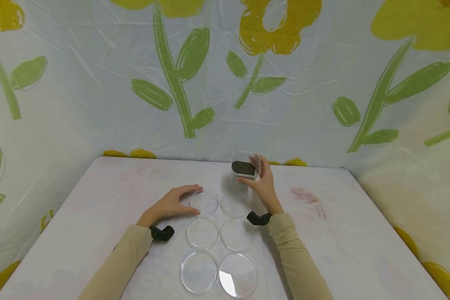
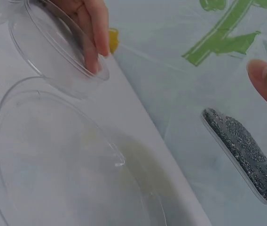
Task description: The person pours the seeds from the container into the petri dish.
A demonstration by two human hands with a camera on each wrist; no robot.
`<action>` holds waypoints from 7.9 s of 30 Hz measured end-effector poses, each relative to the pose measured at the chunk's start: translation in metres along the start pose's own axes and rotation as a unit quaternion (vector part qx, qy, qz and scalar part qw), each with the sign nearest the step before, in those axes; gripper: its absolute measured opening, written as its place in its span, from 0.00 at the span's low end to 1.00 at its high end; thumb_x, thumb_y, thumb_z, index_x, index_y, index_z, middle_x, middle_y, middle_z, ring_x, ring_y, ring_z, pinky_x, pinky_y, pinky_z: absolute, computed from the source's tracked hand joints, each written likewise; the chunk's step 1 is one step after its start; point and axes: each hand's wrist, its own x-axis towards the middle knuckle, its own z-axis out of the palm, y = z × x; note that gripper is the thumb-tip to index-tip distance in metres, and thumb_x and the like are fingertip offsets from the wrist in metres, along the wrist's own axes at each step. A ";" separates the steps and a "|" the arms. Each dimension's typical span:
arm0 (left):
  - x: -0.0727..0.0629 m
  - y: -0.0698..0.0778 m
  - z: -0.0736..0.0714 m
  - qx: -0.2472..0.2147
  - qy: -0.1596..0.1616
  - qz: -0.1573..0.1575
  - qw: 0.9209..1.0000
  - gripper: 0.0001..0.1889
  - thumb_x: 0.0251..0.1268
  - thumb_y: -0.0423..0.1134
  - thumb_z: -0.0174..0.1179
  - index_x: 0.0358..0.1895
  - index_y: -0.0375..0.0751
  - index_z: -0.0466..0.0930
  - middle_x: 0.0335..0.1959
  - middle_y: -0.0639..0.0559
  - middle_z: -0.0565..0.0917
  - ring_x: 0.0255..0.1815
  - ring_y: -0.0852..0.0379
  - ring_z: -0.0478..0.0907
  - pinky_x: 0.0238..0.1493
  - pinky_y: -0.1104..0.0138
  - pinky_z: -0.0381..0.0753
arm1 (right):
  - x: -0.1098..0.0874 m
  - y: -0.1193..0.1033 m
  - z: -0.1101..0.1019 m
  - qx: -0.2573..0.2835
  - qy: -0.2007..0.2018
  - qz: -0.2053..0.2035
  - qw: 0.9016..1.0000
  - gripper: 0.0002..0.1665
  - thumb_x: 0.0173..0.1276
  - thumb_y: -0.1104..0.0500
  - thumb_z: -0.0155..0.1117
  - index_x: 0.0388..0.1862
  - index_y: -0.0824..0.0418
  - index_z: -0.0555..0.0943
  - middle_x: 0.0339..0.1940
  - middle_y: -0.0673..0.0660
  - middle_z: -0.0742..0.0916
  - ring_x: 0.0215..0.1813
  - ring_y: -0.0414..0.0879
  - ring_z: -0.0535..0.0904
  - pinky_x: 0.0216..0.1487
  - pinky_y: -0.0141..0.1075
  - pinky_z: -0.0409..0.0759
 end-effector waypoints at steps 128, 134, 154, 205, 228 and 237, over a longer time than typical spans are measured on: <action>0.008 -0.009 -0.004 0.007 0.010 0.027 1.000 0.41 0.48 0.58 0.76 0.68 0.52 0.74 0.69 0.54 0.73 0.73 0.49 0.64 0.71 0.47 0.61 | 0.003 0.017 0.057 -0.188 -0.126 -0.344 0.912 0.54 0.47 0.74 0.79 0.73 0.56 0.67 0.74 0.62 0.69 0.75 0.64 0.59 0.74 0.52 0.57; 0.007 -0.007 -0.004 0.008 0.009 0.028 1.000 0.41 0.48 0.58 0.76 0.68 0.51 0.73 0.69 0.53 0.73 0.73 0.48 0.64 0.71 0.47 0.61 | 0.002 0.016 0.058 -0.190 -0.122 -0.352 0.908 0.55 0.44 0.78 0.78 0.72 0.57 0.67 0.74 0.63 0.69 0.76 0.61 0.59 0.74 0.52 0.58; 0.009 -0.013 -0.003 0.010 0.006 0.035 0.999 0.42 0.48 0.60 0.75 0.69 0.56 0.72 0.69 0.58 0.72 0.73 0.52 0.64 0.71 0.48 0.62 | 0.003 0.015 0.059 -0.210 -0.123 -0.387 0.890 0.41 0.60 0.64 0.75 0.71 0.59 0.68 0.72 0.65 0.71 0.74 0.64 0.61 0.73 0.52 0.60; 0.007 -0.001 -0.006 0.011 0.003 0.050 0.999 0.39 0.51 0.55 0.75 0.68 0.49 0.74 0.69 0.51 0.74 0.73 0.45 0.63 0.70 0.44 0.61 | 0.002 0.011 0.058 -0.250 -0.100 -0.378 0.886 0.54 0.43 0.87 0.64 0.70 0.58 0.69 0.72 0.64 0.71 0.75 0.60 0.61 0.69 0.46 0.68; 0.011 -0.009 -0.005 0.008 -0.008 0.045 0.999 0.40 0.51 0.58 0.74 0.68 0.50 0.73 0.69 0.56 0.73 0.75 0.51 0.60 0.73 0.48 0.56 | 0.004 0.011 0.054 -0.274 -0.082 -0.371 0.884 0.55 0.39 0.90 0.60 0.70 0.59 0.70 0.74 0.60 0.70 0.75 0.60 0.61 0.61 0.43 0.77; 0.010 -0.010 -0.005 0.009 -0.011 0.040 0.999 0.40 0.51 0.59 0.74 0.69 0.52 0.72 0.69 0.57 0.73 0.75 0.52 0.59 0.74 0.49 0.56 | 0.004 0.012 0.054 -0.277 -0.083 -0.372 0.882 0.56 0.38 0.90 0.60 0.70 0.59 0.70 0.74 0.61 0.70 0.74 0.62 0.62 0.58 0.43 0.79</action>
